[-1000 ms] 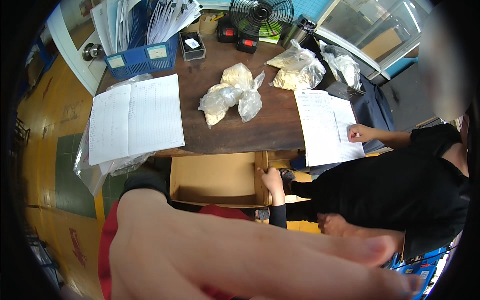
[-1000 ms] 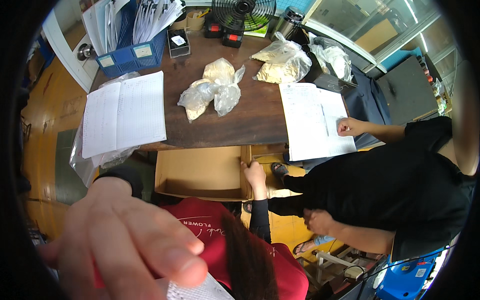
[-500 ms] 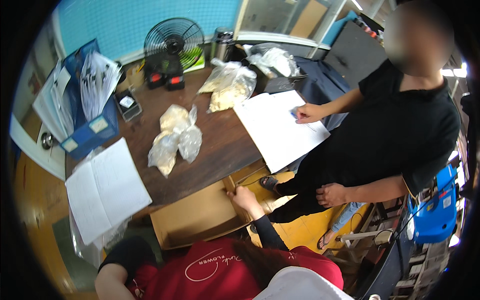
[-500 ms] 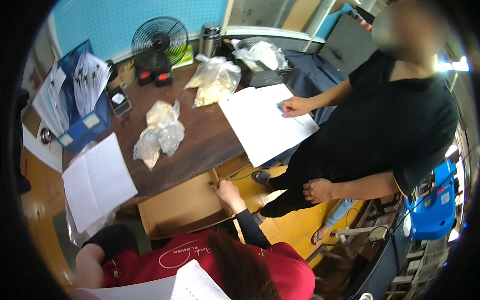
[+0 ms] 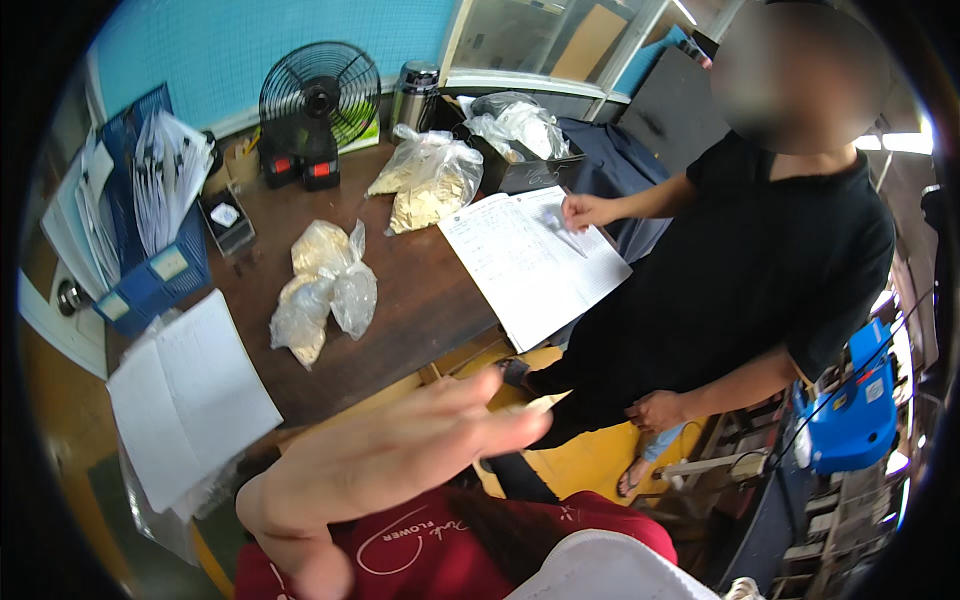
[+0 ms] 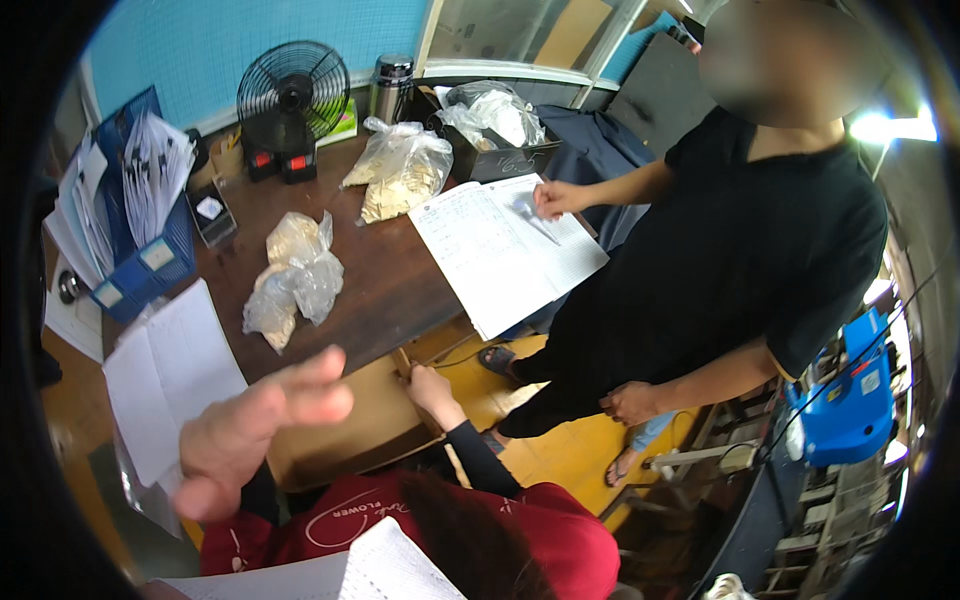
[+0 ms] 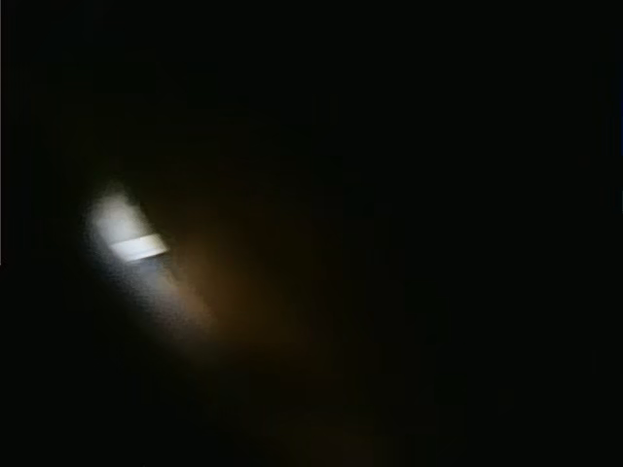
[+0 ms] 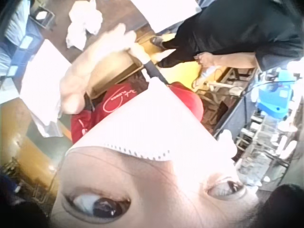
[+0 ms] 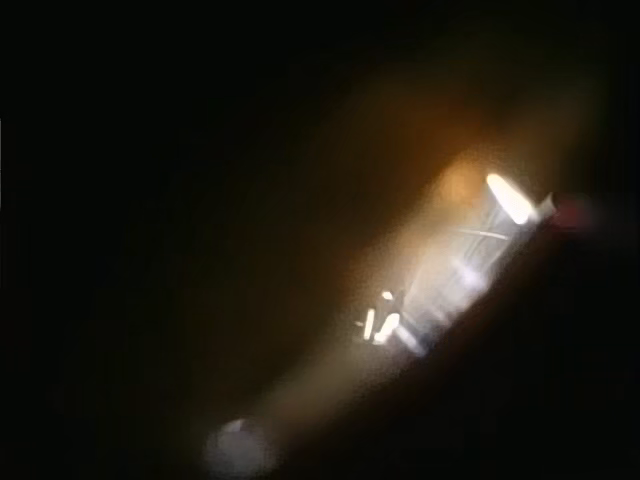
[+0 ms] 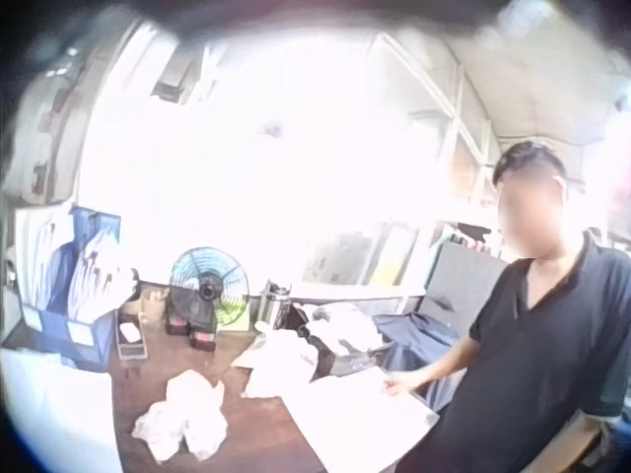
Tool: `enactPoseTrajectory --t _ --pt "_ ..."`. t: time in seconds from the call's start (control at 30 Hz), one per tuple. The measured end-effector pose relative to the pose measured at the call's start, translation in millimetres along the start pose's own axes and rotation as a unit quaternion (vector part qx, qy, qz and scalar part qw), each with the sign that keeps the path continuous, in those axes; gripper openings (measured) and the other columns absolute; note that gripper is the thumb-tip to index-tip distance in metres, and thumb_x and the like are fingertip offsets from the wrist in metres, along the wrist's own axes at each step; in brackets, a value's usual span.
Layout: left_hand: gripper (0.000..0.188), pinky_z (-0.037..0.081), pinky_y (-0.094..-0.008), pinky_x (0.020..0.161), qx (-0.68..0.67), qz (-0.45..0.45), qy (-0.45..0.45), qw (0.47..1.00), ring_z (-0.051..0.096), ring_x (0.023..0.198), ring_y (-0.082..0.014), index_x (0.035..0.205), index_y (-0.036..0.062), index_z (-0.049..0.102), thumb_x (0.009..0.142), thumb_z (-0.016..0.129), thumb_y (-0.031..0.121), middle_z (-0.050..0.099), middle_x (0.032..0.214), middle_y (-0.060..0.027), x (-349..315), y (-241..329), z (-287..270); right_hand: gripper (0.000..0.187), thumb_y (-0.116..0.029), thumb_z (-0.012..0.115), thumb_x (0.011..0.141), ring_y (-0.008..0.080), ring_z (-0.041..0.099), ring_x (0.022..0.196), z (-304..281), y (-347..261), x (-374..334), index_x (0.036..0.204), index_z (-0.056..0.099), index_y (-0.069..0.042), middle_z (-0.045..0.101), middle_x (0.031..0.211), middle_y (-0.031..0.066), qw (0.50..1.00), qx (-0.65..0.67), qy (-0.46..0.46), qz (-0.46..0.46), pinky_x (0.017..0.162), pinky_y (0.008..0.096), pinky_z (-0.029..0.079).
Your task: The person opens a plastic bag containing small white plastic parts and pours them onto a table. They then pick up the parts one by one and place them into a cardboard box. A second person is present at the table, writing on a document.
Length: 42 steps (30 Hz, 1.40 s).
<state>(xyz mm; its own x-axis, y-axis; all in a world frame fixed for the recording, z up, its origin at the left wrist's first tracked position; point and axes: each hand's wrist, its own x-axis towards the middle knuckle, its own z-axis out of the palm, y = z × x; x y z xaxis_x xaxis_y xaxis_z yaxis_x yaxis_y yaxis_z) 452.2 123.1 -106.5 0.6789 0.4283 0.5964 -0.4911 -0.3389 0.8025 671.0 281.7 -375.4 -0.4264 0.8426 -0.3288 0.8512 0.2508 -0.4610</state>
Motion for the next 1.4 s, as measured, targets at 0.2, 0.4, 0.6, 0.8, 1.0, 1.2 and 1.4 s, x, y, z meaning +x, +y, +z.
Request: enactPoseTrajectory --t 0.2,0.4,0.6,0.8,1.0,1.2,1.4 --pt "0.053 0.039 -0.0427 0.114 -0.055 0.066 -0.025 0.996 0.051 0.136 -0.0335 0.139 -0.0006 0.057 0.105 0.054 0.04 0.06 0.139 -0.0196 12 -19 15 0.041 -0.035 0.065 0.094 0.0464 0.07 0.094 21 14 7 0.106 0.067 0.004 0.071 0.097 0.0293 1.0 -0.008 0.026 0.006 0.082 0.054 0.056" --pt "0.05 0.038 -0.0412 0.114 -0.073 0.064 -0.06 0.993 0.05 0.137 -0.0313 0.138 0.0005 0.059 0.105 0.055 0.038 0.061 0.14 -0.0175 14 -21 6 0.042 -0.036 0.065 0.093 0.0482 0.069 0.092 20 8 -1 0.101 0.069 0.006 0.071 0.094 0.0312 0.998 0.009 0.051 0.02 0.082 0.0546 0.056" --pt "0.047 0.038 -0.0397 0.115 -0.085 0.054 -0.138 0.985 0.05 0.137 -0.029 0.137 0.0017 0.06 0.105 0.056 0.036 0.061 0.141 -0.0155 5 -24 -13 0.041 -0.033 0.067 0.094 0.0472 0.069 0.097 13 4 5 0.107 0.067 0.005 0.071 0.099 0.0302 0.999 0.02 0.026 0.025 0.084 0.0537 0.056" --pt "0.044 0.037 -0.0381 0.116 -0.116 -0.035 -0.251 0.96 0.049 0.138 -0.0267 0.136 0.0028 0.061 0.105 0.057 0.034 0.061 0.142 -0.0134 -33 -28 -16 0.037 -0.033 0.068 0.094 0.0444 0.07 0.1 10 -4 10 0.107 0.07 0.001 0.072 0.102 0.0278 1.0 0.012 -0.005 -0.01 0.086 0.0529 0.055" --pt "0.06 0.027 -0.0451 0.123 0.274 -0.591 0.193 0.734 0.034 0.151 -0.034 0.15 0.0037 0.048 0.103 0.054 0.041 0.046 0.155 -0.0218 -139 -147 23 0.043 -0.037 0.066 0.095 0.0457 0.069 0.099 11 4 11 0.102 0.07 0.004 0.071 0.099 0.0302 1.0 0.019 -0.014 -0.019 0.087 0.0533 0.054" --pt "0.074 0.026 -0.0536 0.121 0.336 -0.707 0.228 0.579 0.034 0.146 -0.0436 0.149 0.0032 0.047 0.101 0.046 0.058 0.044 0.155 -0.0256 -310 -260 81 0.041 -0.035 0.064 0.096 0.0471 0.068 0.1 13 7 20 0.108 0.067 0.005 0.071 0.102 0.0301 0.999 -0.007 -0.011 -0.044 0.088 0.0537 0.054" --pt "0.077 0.041 -0.0439 0.114 0.285 -0.68 0.264 0.622 0.051 0.137 -0.04 0.156 0.0066 0.04 0.099 0.05 0.058 0.051 0.15 -0.0234 -275 -223 62 0.043 -0.037 0.063 0.097 0.0456 0.07 0.098 21 -8 22 0.111 0.065 0.004 0.072 0.1 0.0286 0.998 -0.04 -0.005 -0.054 0.086 0.0532 0.055"
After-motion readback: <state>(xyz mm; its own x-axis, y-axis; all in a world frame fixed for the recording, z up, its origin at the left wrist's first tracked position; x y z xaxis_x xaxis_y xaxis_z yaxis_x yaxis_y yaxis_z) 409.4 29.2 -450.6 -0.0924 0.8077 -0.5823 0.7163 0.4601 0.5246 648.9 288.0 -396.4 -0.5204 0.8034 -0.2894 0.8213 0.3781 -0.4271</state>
